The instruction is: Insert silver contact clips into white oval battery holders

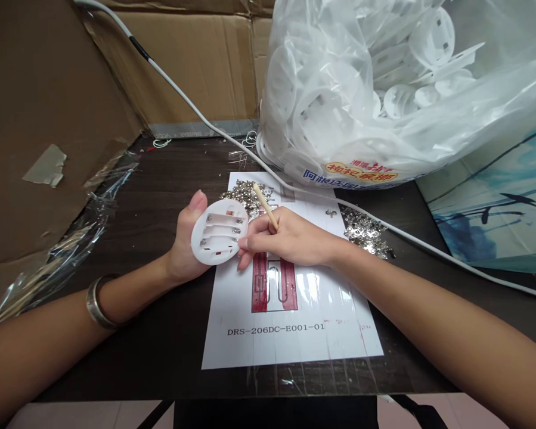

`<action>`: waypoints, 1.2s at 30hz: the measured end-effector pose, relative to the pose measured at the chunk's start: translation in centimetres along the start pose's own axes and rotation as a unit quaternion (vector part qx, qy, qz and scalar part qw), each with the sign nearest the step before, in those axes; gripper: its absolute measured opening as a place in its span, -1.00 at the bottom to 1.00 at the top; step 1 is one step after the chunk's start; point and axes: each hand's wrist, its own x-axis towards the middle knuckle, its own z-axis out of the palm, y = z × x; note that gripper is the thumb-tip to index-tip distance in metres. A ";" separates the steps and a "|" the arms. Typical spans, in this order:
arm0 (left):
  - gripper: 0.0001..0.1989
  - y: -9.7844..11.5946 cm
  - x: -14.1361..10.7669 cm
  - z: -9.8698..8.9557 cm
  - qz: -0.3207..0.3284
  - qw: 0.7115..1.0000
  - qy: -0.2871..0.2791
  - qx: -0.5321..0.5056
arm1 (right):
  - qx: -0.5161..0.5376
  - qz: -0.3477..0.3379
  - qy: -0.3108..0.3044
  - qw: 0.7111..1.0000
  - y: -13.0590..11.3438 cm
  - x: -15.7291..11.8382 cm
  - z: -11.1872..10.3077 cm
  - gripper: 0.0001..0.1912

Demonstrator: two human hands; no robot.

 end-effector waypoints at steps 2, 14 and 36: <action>-0.23 0.1 0.1 0.0 -0.010 1.000 -0.001 0.004 | -0.004 -0.007 -0.007 1.000 0.1 0.0 -0.1 -0.73; -0.25 -0.6 0.3 0.0 -0.023 0.996 0.085 -0.033 | 0.124 -0.146 0.291 0.937 2.0 0.7 1.3 -0.44; -0.32 -0.6 0.2 -0.2 -0.016 0.995 0.100 0.000 | 0.051 -0.165 0.266 0.948 2.0 0.2 1.5 -0.76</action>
